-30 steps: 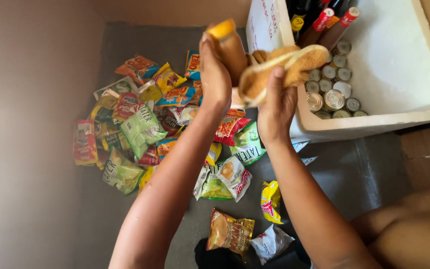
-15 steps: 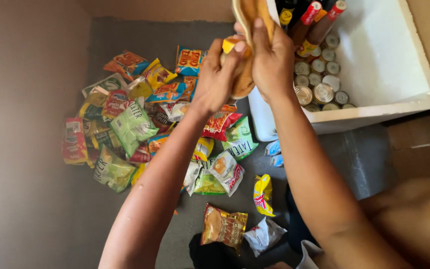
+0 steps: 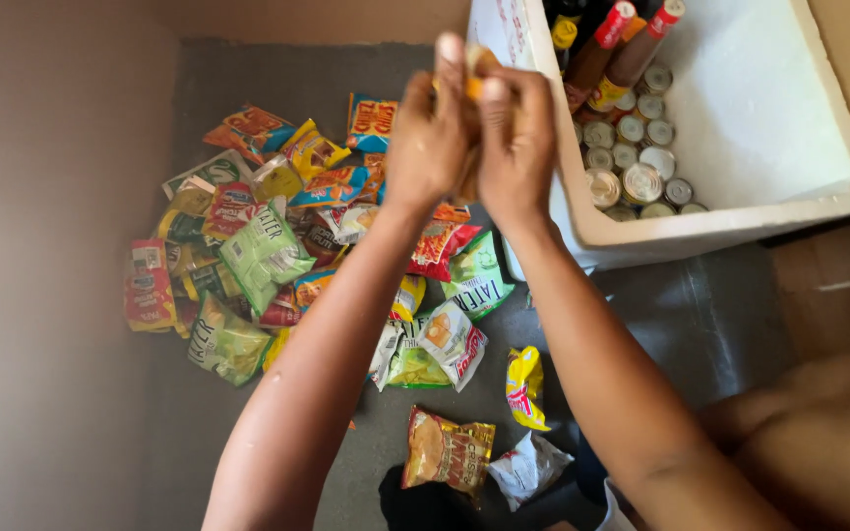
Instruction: Wiping snack bags and bottled goods with a cloth and organizing them into a bin.
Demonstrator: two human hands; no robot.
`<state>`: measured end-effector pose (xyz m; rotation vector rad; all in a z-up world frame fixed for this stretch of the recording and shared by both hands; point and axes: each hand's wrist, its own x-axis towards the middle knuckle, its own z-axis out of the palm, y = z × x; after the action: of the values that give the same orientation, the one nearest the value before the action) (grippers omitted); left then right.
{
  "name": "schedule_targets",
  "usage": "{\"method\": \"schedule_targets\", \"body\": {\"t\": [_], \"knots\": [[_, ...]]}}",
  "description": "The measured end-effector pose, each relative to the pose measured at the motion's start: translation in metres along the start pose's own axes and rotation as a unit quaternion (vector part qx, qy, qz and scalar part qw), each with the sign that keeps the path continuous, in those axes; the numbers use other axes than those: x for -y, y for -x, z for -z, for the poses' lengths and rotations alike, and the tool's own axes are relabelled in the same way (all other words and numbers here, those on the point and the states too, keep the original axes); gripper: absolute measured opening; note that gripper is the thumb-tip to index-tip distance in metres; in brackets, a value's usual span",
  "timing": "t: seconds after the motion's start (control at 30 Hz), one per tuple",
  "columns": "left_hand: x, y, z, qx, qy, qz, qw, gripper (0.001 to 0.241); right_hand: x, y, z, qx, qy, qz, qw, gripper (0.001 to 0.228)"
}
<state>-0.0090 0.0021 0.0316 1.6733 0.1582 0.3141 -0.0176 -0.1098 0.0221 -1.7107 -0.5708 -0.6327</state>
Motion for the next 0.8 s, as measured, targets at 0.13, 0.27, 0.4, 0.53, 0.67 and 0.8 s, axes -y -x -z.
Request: {"method": "schedule_targets", "body": {"t": [0.13, 0.27, 0.4, 0.53, 0.67, 0.8], "knots": [[0.001, 0.007, -0.01, -0.009, 0.049, 0.011, 0.999, 0.064, -0.007, 0.002, -0.008, -0.096, 0.069, -0.031, 0.993, 0.032], [0.022, -0.001, -0.012, -0.046, 0.175, -0.046, 0.982, 0.048, -0.005, 0.015, -0.008, -0.089, 0.067, -0.074, 0.991, 0.032], [0.029, -0.015, 0.007, -0.01, 0.236, -0.061, 0.97, 0.039, -0.039, 0.056, 0.004, 0.06, 0.112, -0.173, 0.977, 0.019], [0.038, -0.002, 0.019, 0.088, 0.236, 0.005, 0.968, 0.038, -0.011, 0.093, 0.023, 0.287, 0.109, -0.304, 0.902, 0.032], [0.063, 0.002, 0.008, 0.104, 0.217, 0.045, 0.97, 0.04, -0.047, 0.132, 0.024, 0.361, 0.096, -0.274, 0.886, 0.032], [0.068, 0.006, -0.002, 0.093, 0.141, 0.067, 0.983, 0.033, -0.023, 0.099, 0.043, 0.374, 0.081, -0.34, 0.859, 0.063]]}}
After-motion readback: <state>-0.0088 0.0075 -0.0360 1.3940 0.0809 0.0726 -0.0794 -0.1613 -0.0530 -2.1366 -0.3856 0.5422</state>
